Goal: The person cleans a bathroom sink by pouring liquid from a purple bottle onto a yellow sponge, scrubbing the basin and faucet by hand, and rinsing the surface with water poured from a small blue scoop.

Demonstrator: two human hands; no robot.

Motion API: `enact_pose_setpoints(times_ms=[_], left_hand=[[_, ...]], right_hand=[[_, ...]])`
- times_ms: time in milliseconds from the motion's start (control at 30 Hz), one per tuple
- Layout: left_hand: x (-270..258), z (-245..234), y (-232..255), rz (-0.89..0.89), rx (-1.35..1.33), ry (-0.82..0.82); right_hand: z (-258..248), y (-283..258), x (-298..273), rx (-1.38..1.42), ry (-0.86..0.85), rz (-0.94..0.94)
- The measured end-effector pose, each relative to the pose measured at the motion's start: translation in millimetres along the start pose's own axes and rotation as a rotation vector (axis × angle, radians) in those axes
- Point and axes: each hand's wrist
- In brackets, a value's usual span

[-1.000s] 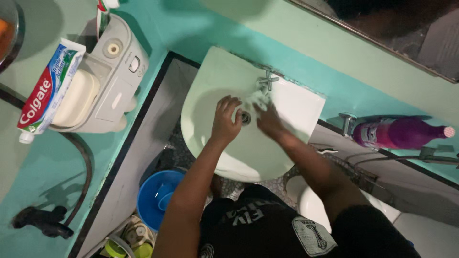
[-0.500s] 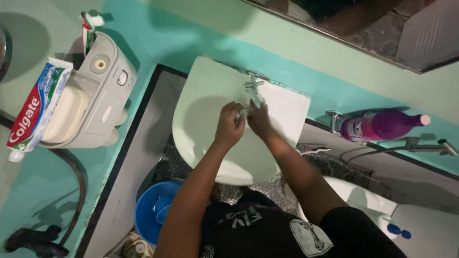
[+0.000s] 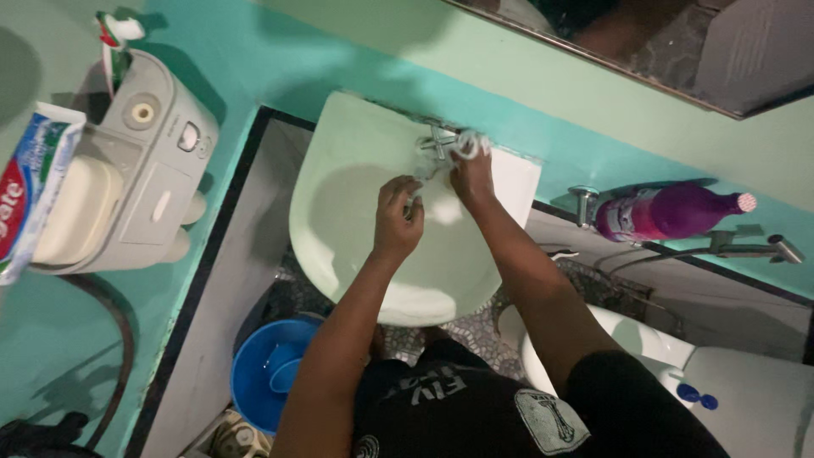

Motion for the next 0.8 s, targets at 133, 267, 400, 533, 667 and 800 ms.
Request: enact_pose_setpoints(times_ms=[133, 267, 400, 533, 667, 800], left_hand=[[5.6, -6.1, 8.0, -0.274, -0.126, -0.084], [4.1, -14.9, -7.5, 0.073, 0.029, 0.072], [1.7, -10.9, -13.7, 0.023, 0.028, 0.096], [-1.3, -3.9, -13.6, 0.059, 0.031, 0.086], [-13.2, -9.9, -23.3, -0.034, -0.068, 0.065], [-33.5, -30.2, -43.2, -0.019, 0.024, 0.085]], right_hand=[[-20.6, 59.2, -75.1, 0.147, 0.065, -0.262], [-24.7, 69.6, -80.4, -0.103, 0.014, -0.136], [31.4, 24.6, -1.3, -0.031, -0.018, -0.103], [36.0, 40.4, 3.5, -0.073, -0.054, -0.191], [-17.7, 91.1, -90.3, -0.057, 0.001, 0.015], [-45.2, 35.3, -184.5, -0.277, 0.085, -0.179]])
Point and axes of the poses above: each hand's wrist, its own x-axis towards the middle knuckle, its own z-axis out of the palm, y = z × x, and after that the axes turned 2 degrees about -z, right-handed
